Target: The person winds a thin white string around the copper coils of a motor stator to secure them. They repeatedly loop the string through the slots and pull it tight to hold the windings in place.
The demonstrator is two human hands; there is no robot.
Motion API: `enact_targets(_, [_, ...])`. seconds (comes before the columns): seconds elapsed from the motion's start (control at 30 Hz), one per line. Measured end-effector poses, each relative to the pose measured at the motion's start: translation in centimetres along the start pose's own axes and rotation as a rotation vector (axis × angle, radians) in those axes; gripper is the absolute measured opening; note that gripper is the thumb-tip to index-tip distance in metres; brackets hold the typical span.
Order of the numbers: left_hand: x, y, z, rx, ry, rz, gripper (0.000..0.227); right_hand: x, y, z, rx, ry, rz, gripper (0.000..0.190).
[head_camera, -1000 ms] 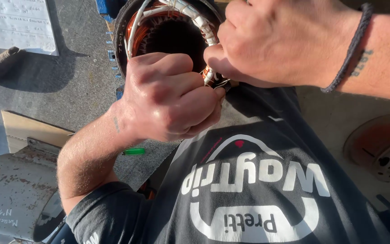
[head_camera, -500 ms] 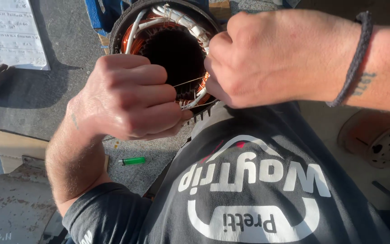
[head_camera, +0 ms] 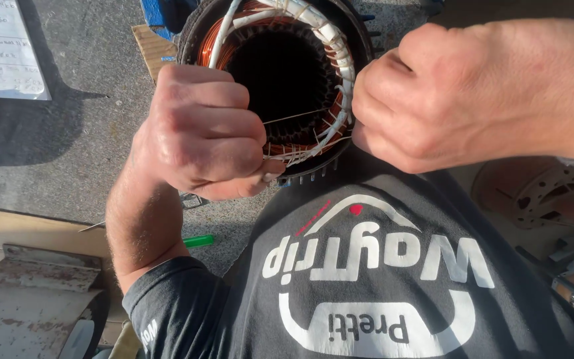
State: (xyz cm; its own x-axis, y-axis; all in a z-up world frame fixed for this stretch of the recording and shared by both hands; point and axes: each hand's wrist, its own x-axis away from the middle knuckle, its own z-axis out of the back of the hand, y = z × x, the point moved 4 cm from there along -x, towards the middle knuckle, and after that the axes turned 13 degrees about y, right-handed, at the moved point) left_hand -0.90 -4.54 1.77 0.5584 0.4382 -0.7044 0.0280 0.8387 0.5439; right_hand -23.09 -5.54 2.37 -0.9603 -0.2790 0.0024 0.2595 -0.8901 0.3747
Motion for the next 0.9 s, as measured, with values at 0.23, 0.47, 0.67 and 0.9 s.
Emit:
enact_targets(0.23, [0.1, -0.4, -0.3, -0.005, 0.042, -0.012, 0.037, 0.2, 0.2, 0.1, 0.1, 0.087, 0.05, 0.025])
enact_targets(0.47, [1.0, -0.8, -0.1, 0.018, 0.094, -0.039, 0.033, 0.5, -1.0, 0.7, 0.185, 0.103, -0.076, 0.032])
enact_targets(0.67, [0.8, -0.9, 0.0, -0.015, 0.116, -0.039, 0.029, 0.4, 0.0, 1.8, 0.293, 0.077, -0.237, 0.037])
enact_targets(0.9, [0.7, -1.7, -0.2, 0.054, 0.086, 0.026, 0.037, 0.2, 1.8, 1.9, 0.057, 0.131, -0.287, 0.029])
